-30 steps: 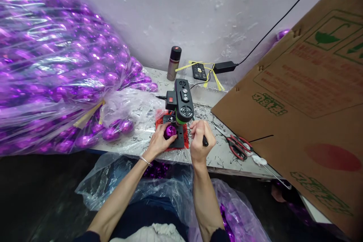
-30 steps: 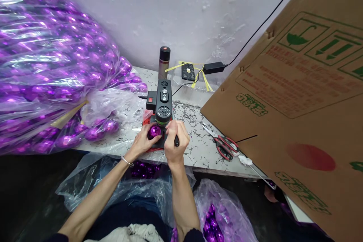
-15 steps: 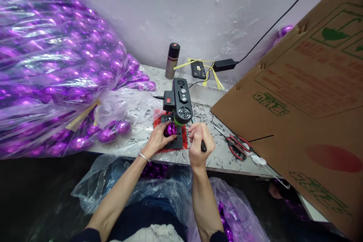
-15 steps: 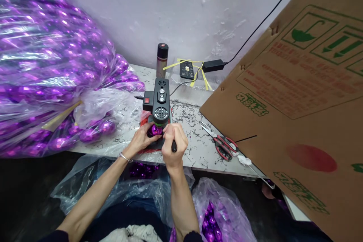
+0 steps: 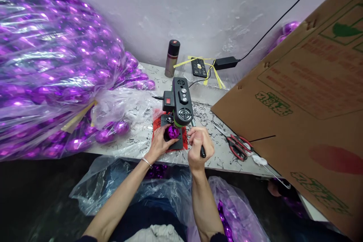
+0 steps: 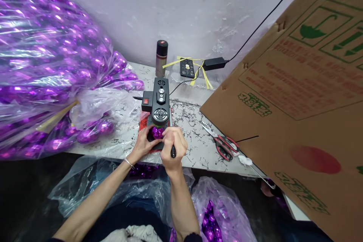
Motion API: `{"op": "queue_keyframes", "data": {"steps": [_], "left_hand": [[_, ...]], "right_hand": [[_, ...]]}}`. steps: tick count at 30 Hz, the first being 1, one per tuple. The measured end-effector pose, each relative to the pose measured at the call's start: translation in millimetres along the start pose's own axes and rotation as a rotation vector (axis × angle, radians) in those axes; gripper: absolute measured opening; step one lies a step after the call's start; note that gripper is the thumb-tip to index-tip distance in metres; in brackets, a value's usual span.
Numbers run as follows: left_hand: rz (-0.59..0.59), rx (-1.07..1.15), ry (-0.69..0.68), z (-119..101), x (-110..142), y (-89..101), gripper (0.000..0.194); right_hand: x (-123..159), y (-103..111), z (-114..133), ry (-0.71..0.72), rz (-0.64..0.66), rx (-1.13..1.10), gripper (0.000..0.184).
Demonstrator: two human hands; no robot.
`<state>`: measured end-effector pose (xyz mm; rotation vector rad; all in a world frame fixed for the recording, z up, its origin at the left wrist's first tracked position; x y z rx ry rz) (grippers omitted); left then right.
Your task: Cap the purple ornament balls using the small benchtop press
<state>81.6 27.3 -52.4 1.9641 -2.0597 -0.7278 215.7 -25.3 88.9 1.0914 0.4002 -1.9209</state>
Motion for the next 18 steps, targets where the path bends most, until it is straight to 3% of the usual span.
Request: {"op": "queue_keyframes", "data": {"steps": [10, 18], "left_hand": [[-0.011, -0.001, -0.034, -0.4, 2.7, 0.8, 0.06], [-0.043, -0.03, -0.082, 2.7, 3.3, -2.3, 0.06]], "right_hand": [[39.2, -8.5, -25.9, 0.087, -0.053, -0.017, 0.036], [51.4, -14.8, -42.0, 0.108, -0.108, -0.078, 0.034]]}}
Point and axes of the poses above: each hand's wrist, its own x-axis away from the middle knuckle, its own y-axis out of the back of the hand, z = x × y, the point moved 1 cm from there along -x, towards the middle knuckle, and after that the axes turned 5 degrees about y, right-handed, at the moved point
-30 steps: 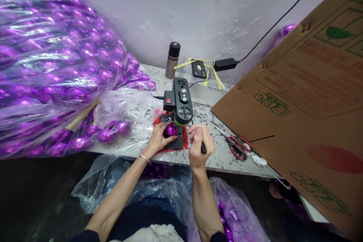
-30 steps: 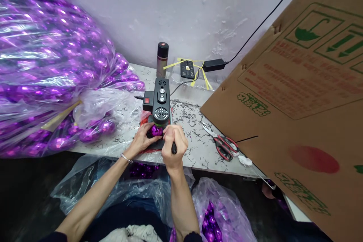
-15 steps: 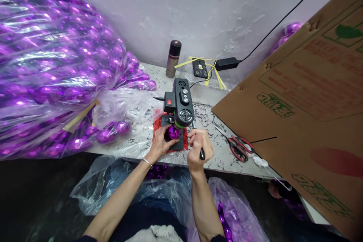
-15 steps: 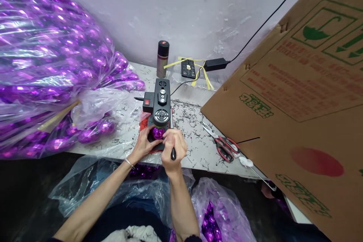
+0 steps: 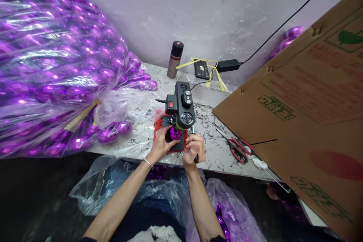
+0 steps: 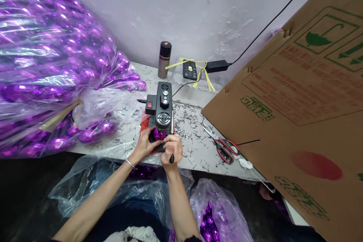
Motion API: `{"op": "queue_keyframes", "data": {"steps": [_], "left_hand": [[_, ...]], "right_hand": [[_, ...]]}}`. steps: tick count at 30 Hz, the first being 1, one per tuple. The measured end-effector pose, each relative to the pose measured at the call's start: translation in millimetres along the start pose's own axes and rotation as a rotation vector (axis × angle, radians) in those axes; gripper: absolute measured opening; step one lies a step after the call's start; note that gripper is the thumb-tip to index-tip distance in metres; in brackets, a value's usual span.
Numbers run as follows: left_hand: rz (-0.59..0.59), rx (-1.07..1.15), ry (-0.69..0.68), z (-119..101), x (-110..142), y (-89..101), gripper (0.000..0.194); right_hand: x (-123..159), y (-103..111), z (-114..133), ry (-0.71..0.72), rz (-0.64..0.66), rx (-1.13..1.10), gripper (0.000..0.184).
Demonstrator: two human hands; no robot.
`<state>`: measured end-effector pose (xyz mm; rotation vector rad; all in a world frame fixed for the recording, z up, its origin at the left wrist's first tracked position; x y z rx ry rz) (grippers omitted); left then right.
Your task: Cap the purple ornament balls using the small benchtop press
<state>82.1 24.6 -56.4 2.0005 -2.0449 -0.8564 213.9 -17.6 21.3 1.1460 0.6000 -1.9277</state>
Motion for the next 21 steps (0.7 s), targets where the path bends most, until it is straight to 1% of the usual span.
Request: {"op": "queue_keyframes", "data": {"steps": [5, 9, 12, 15, 18, 19, 21], "left_hand": [[0.006, 0.002, 0.014, 0.6, -1.6, -0.9, 0.061], [-0.002, 0.0, 0.02, 1.4, -3.5, -2.5, 0.061], [0.001, 0.011, 0.033, 1.5, -4.5, -3.7, 0.063], [0.003, 0.03, 0.044, 1.1, -6.7, -4.8, 0.065], [0.018, 0.041, 0.042, 0.2, -11.1, -6.1, 0.068], [0.022, 0.045, 0.04, -0.2, -12.1, -6.1, 0.069], [0.026, 0.056, 0.038, -0.5, -10.8, -4.9, 0.071]], "right_hand": [[4.2, -1.6, -6.3, -0.002, -0.028, -0.012, 0.033], [7.3, -5.1, -10.2, -0.02, -0.065, -0.009, 0.036], [13.5, -5.3, -14.3, -0.045, -0.042, 0.047, 0.04], [15.5, -3.8, -14.5, -0.005, -0.01, 0.055, 0.042], [0.9, -2.0, -4.4, -0.027, -0.04, 0.019, 0.042], [-8.2, -1.5, 1.2, -0.062, -0.048, 0.01, 0.042], [-29.7, -0.6, 14.2, -0.125, -0.023, 0.005, 0.043]]}}
Point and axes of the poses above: each hand's wrist, its own x-axis away from the middle knuckle, its own y-axis out of the back of the hand, z = x × y, the point moved 1 cm from there along -x, towards the middle knuckle, and after that the axes turned 5 degrees about y, right-handed, at the moved point
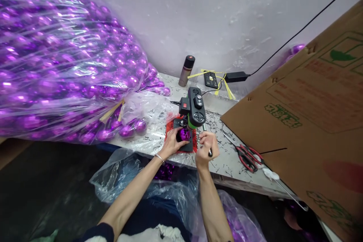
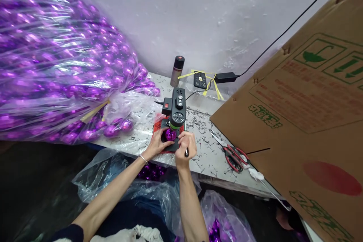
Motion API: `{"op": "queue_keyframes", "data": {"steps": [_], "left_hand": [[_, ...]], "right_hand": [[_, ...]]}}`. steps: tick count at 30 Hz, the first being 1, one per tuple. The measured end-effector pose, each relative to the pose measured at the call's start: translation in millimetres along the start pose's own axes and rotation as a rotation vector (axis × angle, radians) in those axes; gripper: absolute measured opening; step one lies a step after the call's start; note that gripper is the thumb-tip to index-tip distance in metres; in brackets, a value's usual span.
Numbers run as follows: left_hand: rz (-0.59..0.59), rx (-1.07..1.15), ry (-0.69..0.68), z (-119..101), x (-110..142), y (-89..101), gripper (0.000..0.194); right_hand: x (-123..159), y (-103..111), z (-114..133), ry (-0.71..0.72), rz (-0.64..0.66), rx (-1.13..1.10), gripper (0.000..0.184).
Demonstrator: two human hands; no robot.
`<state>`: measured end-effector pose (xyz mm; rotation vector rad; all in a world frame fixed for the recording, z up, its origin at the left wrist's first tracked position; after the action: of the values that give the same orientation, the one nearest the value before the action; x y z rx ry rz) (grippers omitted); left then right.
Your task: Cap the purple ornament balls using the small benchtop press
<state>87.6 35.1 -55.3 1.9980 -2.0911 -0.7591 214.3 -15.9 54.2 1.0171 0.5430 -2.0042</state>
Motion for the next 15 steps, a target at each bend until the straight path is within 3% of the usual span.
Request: {"op": "queue_keyframes", "data": {"steps": [5, 10, 13, 15], "left_hand": [[-0.033, -0.035, -0.056, 5.1, 41.1, 19.9, 0.064], [0.09, -0.268, -0.303, 6.3, 102.7, 53.7, 0.068], [0.175, -0.358, -0.368, 2.0, 103.0, 71.9, 0.086], [0.139, -0.396, -0.352, 2.1, 79.5, 87.0, 0.073]], "right_hand": [[-30.9, 1.9, 23.7, -0.098, 0.058, 0.01, 0.046], [-16.2, 1.2, 17.6, -0.041, 0.036, 0.009, 0.044], [-8.9, 0.7, 14.7, -0.043, 0.034, 0.034, 0.043], [-8.0, 0.9, 14.7, -0.04, 0.037, 0.051, 0.044]]}}
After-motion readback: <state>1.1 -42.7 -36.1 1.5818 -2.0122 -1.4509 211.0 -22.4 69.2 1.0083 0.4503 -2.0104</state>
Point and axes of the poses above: each hand's wrist, its own x-axis away from the middle knuckle, its own y-axis out of the back of the hand, z = x × y, the point moved 1 cm from there along -x, towards the middle knuckle, and after that the axes turned 5 degrees about y, right-handed, at the moved point
